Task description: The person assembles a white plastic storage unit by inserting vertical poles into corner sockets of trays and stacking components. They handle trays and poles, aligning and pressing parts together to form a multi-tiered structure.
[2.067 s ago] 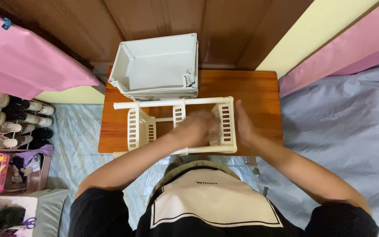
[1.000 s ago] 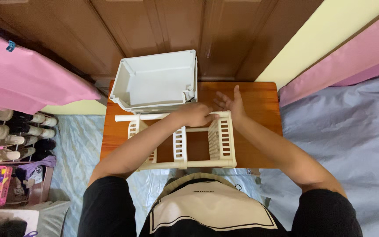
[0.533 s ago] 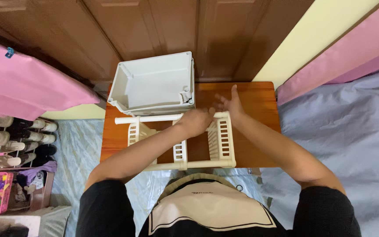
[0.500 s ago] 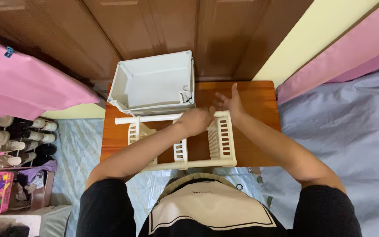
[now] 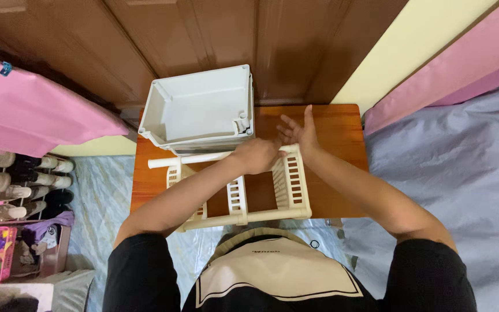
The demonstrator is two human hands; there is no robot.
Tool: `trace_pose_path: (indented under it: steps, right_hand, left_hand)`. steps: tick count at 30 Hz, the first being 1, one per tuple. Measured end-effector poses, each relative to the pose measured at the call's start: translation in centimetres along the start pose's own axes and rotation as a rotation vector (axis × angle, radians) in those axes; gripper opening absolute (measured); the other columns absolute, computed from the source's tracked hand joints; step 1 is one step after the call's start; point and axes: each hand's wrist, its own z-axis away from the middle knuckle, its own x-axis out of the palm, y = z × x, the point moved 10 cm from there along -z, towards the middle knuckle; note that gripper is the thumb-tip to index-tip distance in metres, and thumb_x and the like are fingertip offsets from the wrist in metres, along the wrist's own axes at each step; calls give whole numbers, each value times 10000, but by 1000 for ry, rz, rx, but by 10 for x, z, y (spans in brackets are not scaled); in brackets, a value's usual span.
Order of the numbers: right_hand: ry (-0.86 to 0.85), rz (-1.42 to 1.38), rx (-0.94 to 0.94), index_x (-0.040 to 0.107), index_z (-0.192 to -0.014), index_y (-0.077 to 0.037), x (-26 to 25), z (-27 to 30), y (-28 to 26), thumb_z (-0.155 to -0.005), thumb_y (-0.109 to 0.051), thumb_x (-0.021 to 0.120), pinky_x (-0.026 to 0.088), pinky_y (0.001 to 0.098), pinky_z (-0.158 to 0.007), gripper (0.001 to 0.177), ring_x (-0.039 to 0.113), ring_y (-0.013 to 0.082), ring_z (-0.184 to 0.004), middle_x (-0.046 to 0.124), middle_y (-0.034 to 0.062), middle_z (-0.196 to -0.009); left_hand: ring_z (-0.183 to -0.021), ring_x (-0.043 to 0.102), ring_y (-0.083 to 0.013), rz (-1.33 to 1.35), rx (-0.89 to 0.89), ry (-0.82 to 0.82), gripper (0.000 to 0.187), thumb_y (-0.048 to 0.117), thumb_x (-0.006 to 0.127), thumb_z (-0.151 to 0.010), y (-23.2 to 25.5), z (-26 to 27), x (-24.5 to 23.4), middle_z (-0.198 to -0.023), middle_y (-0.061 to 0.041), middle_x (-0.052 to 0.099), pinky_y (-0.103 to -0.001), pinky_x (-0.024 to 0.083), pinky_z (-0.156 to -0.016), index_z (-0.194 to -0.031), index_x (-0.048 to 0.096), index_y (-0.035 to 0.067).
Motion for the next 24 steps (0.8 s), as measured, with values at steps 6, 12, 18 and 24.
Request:
trace_pose_path:
  steps: [6, 12, 18, 24]
  right_hand:
    - [-76, -25, -45, 297, -1606, -209, 17, 14, -8, -729, -958, 213, 256, 607, -1203, 1156, 239, 455, -1532, 254, 206, -1672]
    - [-49, 116, -72, 306, -1613, -204, 25, 26, -14, -708, -979, 186, 218, 603, -1197, 1198, 205, 429, -1538, 243, 215, -1663]
    - [-107, 34, -66, 307, -1613, -198, 27, 15, -7, -725, -967, 228, 277, 577, -1203, 1177, 289, 444, -1515, 277, 224, -1658]
    - [-102, 64, -69, 314, -1613, -192, 19, 10, -5, -717, -979, 216, 328, 545, -1188, 1197, 333, 441, -1493, 309, 218, -1644]
  left_hand:
    - [-949, 693, -411, -40, 28, -26, 540, 486, 418, -1046, 1, -2, -1, -973, -220, 725, -530, 527, -841, -1147, 660, 14]
    - [-929, 721, -379, -38, -15, -127, 586, 515, 386, -1073, 0, 1, 0, -959, -211, 731, -496, 547, -865, -1146, 684, 16]
    - [-960, 692, -402, 35, 45, -47, 555, 498, 410, -1029, 5, -5, -6, -1047, -219, 712, -517, 532, -854, -1265, 635, 48]
    - [-1002, 691, -376, 73, 15, -106, 531, 511, 402, -1038, 0, -9, -1, -1055, -184, 725, -504, 526, -891, -1209, 695, 102]
